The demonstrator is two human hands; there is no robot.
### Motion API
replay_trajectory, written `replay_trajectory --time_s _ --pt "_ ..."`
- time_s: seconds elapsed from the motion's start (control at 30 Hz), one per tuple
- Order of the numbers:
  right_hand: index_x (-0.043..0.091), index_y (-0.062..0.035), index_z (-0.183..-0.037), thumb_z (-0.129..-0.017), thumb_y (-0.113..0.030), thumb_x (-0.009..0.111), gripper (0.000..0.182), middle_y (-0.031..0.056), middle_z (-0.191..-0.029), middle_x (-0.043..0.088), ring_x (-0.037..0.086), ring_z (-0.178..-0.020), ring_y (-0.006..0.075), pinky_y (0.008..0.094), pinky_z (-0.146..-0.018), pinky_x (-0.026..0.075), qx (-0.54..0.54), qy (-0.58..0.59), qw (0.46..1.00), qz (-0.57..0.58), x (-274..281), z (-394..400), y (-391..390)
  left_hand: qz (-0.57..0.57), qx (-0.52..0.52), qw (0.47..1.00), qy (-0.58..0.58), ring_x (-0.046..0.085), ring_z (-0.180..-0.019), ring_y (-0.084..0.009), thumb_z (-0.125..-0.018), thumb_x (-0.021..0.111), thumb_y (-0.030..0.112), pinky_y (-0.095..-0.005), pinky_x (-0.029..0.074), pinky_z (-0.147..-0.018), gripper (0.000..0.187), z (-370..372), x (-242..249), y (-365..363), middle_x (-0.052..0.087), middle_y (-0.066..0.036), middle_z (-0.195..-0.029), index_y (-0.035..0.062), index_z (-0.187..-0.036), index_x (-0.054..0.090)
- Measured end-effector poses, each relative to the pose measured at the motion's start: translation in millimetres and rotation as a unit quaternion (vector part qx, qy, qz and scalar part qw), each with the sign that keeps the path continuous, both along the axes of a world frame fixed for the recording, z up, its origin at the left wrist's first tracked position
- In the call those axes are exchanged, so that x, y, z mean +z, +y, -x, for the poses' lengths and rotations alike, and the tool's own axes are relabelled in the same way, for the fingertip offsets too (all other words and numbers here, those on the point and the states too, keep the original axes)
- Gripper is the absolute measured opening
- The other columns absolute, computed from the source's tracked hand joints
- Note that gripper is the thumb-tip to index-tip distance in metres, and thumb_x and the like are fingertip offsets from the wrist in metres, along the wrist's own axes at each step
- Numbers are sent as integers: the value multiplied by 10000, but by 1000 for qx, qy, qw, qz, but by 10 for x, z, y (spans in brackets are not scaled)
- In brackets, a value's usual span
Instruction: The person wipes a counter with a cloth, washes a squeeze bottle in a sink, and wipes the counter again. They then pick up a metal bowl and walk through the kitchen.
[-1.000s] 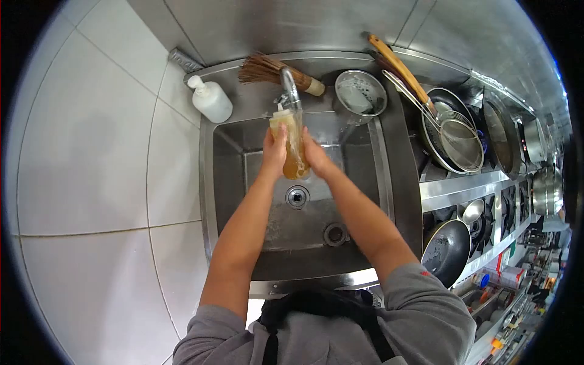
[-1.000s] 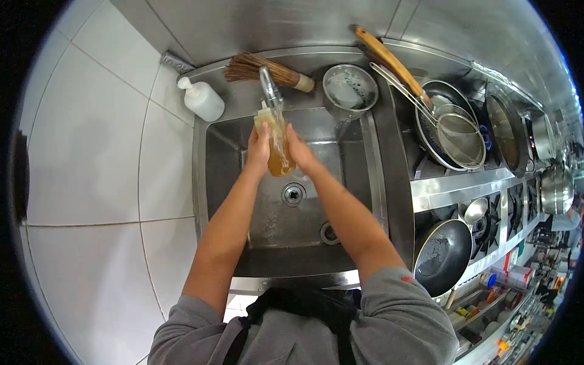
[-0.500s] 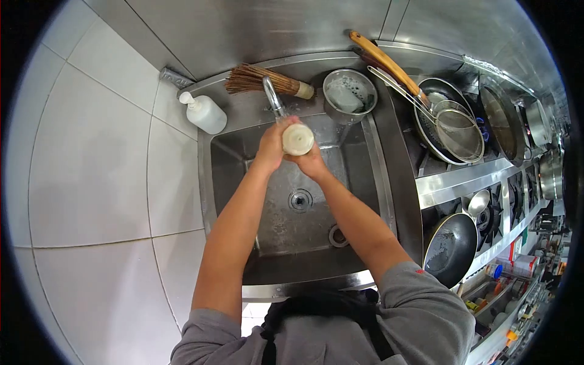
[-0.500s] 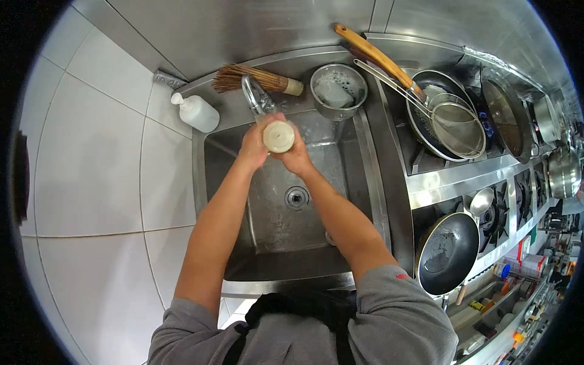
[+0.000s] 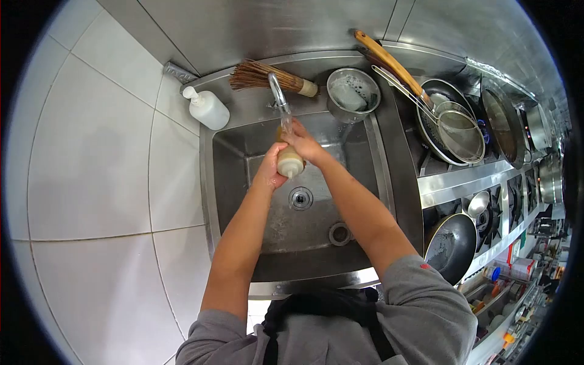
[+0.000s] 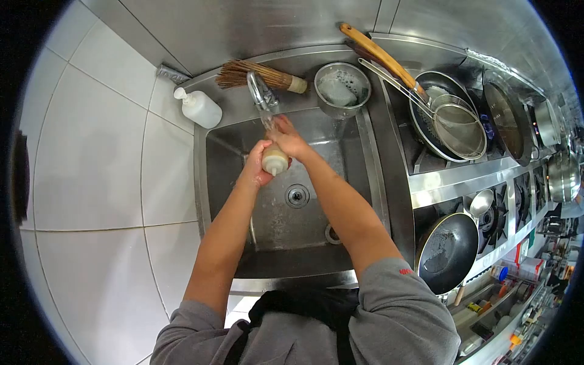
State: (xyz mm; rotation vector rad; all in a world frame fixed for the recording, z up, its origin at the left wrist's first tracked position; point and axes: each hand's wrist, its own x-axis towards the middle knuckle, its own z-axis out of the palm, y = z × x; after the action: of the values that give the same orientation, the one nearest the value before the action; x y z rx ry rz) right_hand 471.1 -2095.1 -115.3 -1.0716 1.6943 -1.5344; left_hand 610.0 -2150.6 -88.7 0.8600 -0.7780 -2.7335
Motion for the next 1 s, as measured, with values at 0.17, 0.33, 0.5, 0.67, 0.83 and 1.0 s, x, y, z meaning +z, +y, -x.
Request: replay_trajectory --time_s 0.17,0.33,0.5,0.67,0.83,1.0 --pt "540 -62 -1327 -963 -371 598 481 154 -1195 641 660 -984 293 444 -818 560 -28 -454 884 -105 53 98 43 -40 -9 999 16 687 -957 -351 -910 608 398 -499 591 -838 520 6 166 144 672 -189 -1122 16 -1261 573" --pt "520 -80 -1319 -1006 -382 532 435 148 -1182 634 641 -1003 287 424 -838 545 -68 -343 928 -129 232 -181 166 22 -78 994 -77 689 -981 -303 -956 569 572 -486 590 -829 576 102 -69 -80 674 -138 -1163 124 -1318 583" --pt "270 -156 -1609 -1064 -365 456 612 155 -1429 534 515 -1311 277 376 -1042 466 -103 -187 970 -117 45 -420 409 96 -45 987 -121 689 -986 -296 -991 518 560 -456 576 -854 560 324 -48 -150 679 -117 -1178 120 -1331 586" --pt "200 -102 -1629 -1020 -467 547 790 160 -1518 463 444 -1396 258 377 -1078 444 -57 -415 908 -1 398 -371 697 63 -64 986 -140 683 -1022 -287 -1019 504 534 -445 560 -888 533 414 -64 -93 688 -99 -1167 106 -1324 594" --pt "436 -20 -1485 -986 -562 574 749 148 -1386 589 635 -1170 306 418 -977 522 -95 -582 807 -23 157 -75 579 17 45 999 2 689 -990 -277 -994 569 555 -423 575 -851 546 495 -24 182 692 -92 -1123 91 -1280 606" --pt "597 -54 -1342 -987 -453 576 534 192 -1173 706 697 -1011 354 422 -895 552 -111 -49 984 -129 376 6 571 95 2 979 -183 688 -930 -275 -984 574 574 -453 588 -757 571 350 182 198 678 -103 -1110 90 -1287 585"
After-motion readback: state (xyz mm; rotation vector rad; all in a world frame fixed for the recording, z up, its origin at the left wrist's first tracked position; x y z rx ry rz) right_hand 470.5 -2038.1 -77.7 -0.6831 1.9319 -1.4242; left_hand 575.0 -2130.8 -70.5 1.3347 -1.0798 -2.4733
